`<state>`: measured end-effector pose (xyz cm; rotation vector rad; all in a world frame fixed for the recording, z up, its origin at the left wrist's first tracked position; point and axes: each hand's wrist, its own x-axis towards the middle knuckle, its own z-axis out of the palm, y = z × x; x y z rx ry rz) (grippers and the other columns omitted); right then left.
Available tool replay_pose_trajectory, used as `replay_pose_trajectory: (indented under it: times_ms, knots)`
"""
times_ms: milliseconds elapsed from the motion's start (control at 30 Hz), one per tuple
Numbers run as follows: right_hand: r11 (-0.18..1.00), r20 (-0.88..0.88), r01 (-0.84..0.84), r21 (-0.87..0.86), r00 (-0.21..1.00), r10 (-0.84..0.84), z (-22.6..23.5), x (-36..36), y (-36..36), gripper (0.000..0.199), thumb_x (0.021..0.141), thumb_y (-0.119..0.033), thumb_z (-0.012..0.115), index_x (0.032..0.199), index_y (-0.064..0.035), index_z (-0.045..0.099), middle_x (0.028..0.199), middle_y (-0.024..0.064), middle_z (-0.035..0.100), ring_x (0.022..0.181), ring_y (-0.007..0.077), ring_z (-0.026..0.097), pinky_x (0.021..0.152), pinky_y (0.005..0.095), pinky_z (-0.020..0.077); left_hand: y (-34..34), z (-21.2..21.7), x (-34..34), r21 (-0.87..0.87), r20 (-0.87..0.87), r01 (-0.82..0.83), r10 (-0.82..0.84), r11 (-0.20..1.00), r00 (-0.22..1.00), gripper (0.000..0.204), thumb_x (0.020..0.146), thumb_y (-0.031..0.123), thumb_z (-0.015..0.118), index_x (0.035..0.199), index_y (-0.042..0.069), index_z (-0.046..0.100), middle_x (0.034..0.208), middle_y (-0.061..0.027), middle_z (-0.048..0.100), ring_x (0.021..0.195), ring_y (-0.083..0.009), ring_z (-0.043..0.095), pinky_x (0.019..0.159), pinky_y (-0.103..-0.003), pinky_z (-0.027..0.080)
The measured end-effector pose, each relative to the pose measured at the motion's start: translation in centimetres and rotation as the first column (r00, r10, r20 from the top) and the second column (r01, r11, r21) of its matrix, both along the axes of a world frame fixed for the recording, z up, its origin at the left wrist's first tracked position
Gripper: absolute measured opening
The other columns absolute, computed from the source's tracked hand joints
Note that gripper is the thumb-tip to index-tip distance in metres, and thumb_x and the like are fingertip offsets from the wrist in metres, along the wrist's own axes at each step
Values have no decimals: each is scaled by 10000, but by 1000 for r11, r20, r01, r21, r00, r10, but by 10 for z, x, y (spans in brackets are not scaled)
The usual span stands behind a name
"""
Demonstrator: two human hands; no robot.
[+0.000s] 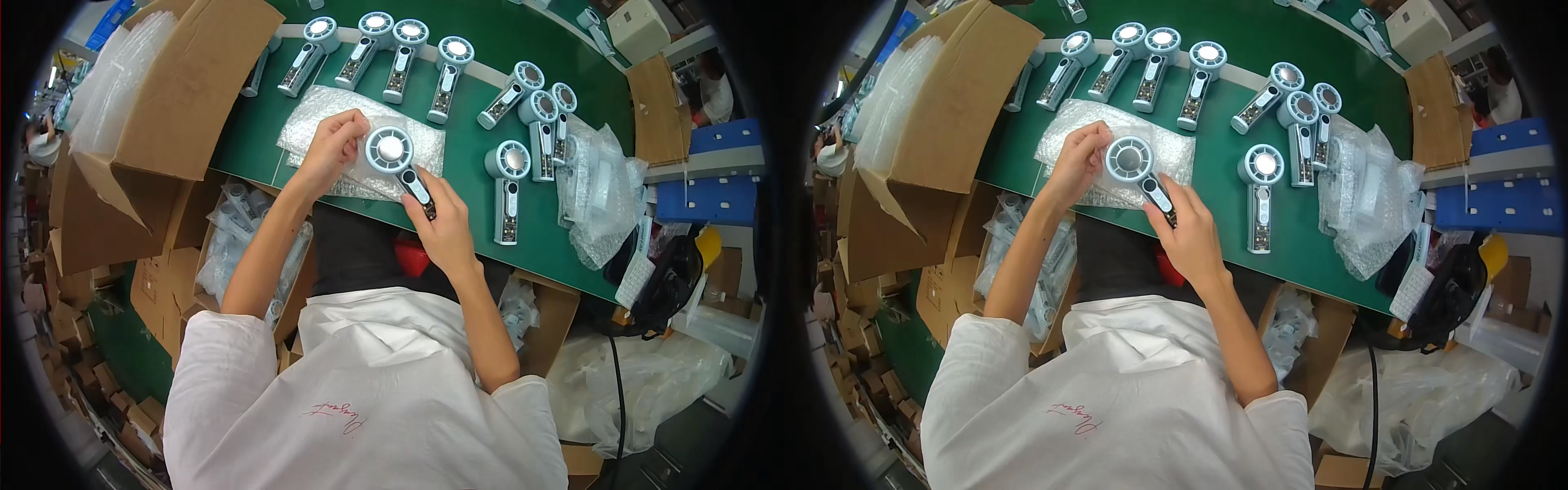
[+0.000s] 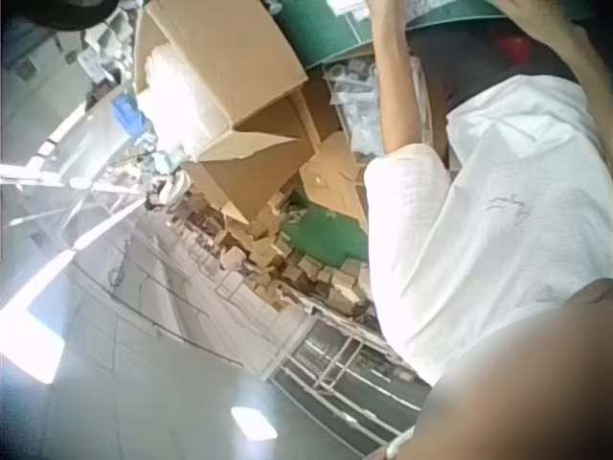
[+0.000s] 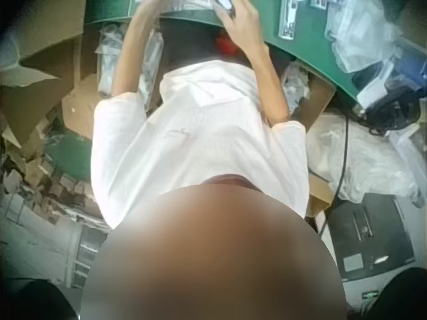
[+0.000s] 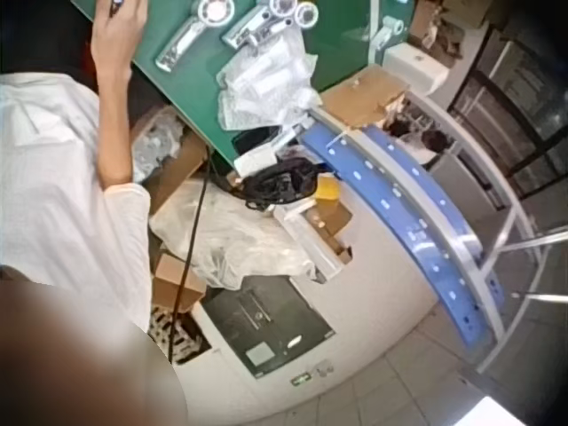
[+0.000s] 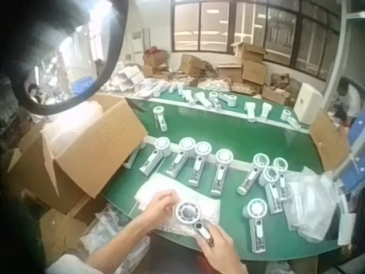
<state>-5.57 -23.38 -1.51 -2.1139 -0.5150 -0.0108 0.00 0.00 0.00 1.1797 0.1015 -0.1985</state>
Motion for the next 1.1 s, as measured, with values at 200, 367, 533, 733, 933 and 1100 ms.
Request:
replay_pose_trajectory:
  times_ms: [200, 367, 533, 733, 933, 1100]
  knots:
    - [975, 24, 36, -221, 999, -31, 49, -3, 4, 663, 913, -175, 658, 1489, -44, 357, 954, 158, 686, 689, 288, 636, 614, 382, 508, -30, 47, -14, 664, 396, -122, -209, 737, 894, 64, 830, 41, 577, 769, 38, 558, 684, -15, 495, 589, -111, 399, 535, -253, 317]
    - [977, -179, 93, -190, 975, -128, 103, -14, -30, 670, 952, -148, 598, 1529, -51, 272, 934, 157, 679, 693, 244, 633, 535, 331, 496, -76, 106, -52, 768, 604, -340, -434, 543, 669, 87, 750, -7, 630, 757, 40, 557, 746, -52, 481, 599, -182, 391, 538, -295, 349]
    - [460, -611, 431, 776, 693, 382, 125, -71, -75, 638, 995, -107, 472, 1547, -76, 153, 973, 150, 640, 608, 192, 615, 460, 260, 514, -93, 112, -94, 723, 688, -339, -592, 601, 418, 132, 716, 21, 674, 729, 82, 557, 715, -22, 461, 597, -197, 343, 546, -319, 318]
    - [563, -672, 448, 695, 684, 284, 113, -153, -142, 650, 910, 2, 504, 1511, -67, 267, 1303, 148, 522, 736, 145, 592, 658, 226, 495, -189, 128, -118, 599, 772, 74, -600, 797, 210, 142, 770, 33, 673, 771, 86, 542, 782, -26, 464, 640, -182, 375, 584, -290, 370]
    - [837, -688, 520, 170, 671, -277, 108, -249, -200, 141, 916, -102, 591, 955, 5, 674, 720, 24, 615, 631, 84, 496, 574, 215, 383, -269, 93, -148, 394, 664, 650, -690, 650, 287, 92, 871, 41, 617, 798, 37, 561, 786, -66, 493, 644, -219, 405, 579, -317, 364]
    - [632, -776, 757, -162, 298, -556, 100, -295, -217, 211, 939, -154, 570, 816, 1, 645, 594, 16, 586, 508, 91, 457, 490, 225, 372, -313, 41, -152, 444, 314, 804, -909, 396, 275, 105, 891, 65, 577, 803, 17, 546, 757, -86, 534, 610, -262, 454, 593, -356, 400]
